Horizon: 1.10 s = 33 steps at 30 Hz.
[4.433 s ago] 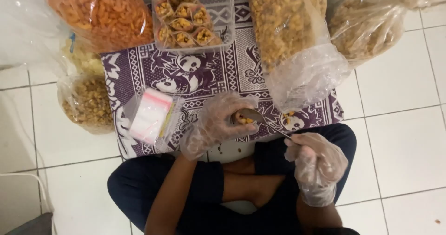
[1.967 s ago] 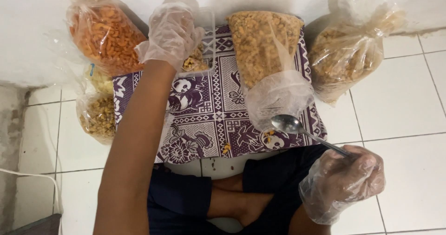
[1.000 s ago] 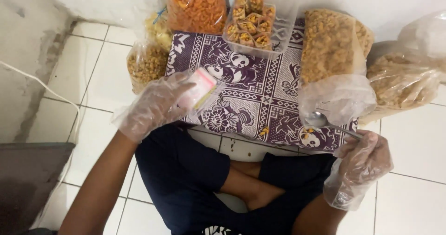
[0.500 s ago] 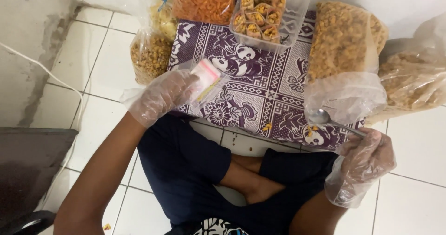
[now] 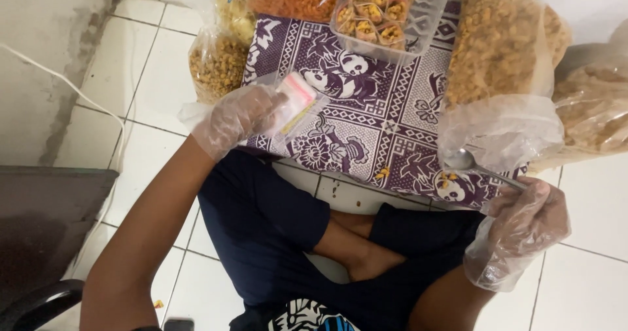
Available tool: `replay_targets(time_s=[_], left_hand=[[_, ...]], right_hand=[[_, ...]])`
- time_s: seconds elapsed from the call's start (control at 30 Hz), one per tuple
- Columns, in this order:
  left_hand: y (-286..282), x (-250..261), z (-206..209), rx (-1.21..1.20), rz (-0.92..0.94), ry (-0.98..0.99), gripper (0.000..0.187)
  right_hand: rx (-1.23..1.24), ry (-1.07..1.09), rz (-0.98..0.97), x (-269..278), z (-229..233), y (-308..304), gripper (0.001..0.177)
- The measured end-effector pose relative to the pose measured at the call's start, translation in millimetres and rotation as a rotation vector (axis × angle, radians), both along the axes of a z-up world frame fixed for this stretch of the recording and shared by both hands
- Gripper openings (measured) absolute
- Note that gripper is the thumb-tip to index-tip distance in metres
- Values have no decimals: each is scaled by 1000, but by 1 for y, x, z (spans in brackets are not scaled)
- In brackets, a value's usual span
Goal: Packaging various snacks from large bags into smaller individual containers using a spoon.
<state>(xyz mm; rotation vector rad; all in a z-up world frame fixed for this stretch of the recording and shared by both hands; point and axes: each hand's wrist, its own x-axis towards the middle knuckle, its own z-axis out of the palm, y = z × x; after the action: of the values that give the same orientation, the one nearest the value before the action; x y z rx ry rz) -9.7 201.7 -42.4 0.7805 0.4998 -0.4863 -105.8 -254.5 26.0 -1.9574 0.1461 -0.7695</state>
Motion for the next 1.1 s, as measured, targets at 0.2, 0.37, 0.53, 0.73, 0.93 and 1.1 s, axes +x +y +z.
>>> replay_targets(time_s=[0.2, 0.37, 0.53, 0.73, 0.93, 1.1], left_hand=[[-27, -4, 96, 1887, -1086, -774, 19], [-22, -10, 142, 2156, -469, -1400, 12], [-34, -32, 169, 1334, -139, -1099, 39], [-45, -49, 164, 1149, -3, -810, 48], [-66, -65, 141, 913, -7, -678, 50], [-92, -72, 130, 945, -31, -643, 58]], right_hand=[[-96, -72, 29, 7, -26, -26, 62], [30, -59, -37, 6, -5, -3, 59], [-185, -171, 143, 20, -33, -29, 64], [-193, 13, 283, 19, -55, -51, 22], [-456, 431, 103, 15, -29, -24, 24], [-521, 261, 252, 12, -28, -19, 42]])
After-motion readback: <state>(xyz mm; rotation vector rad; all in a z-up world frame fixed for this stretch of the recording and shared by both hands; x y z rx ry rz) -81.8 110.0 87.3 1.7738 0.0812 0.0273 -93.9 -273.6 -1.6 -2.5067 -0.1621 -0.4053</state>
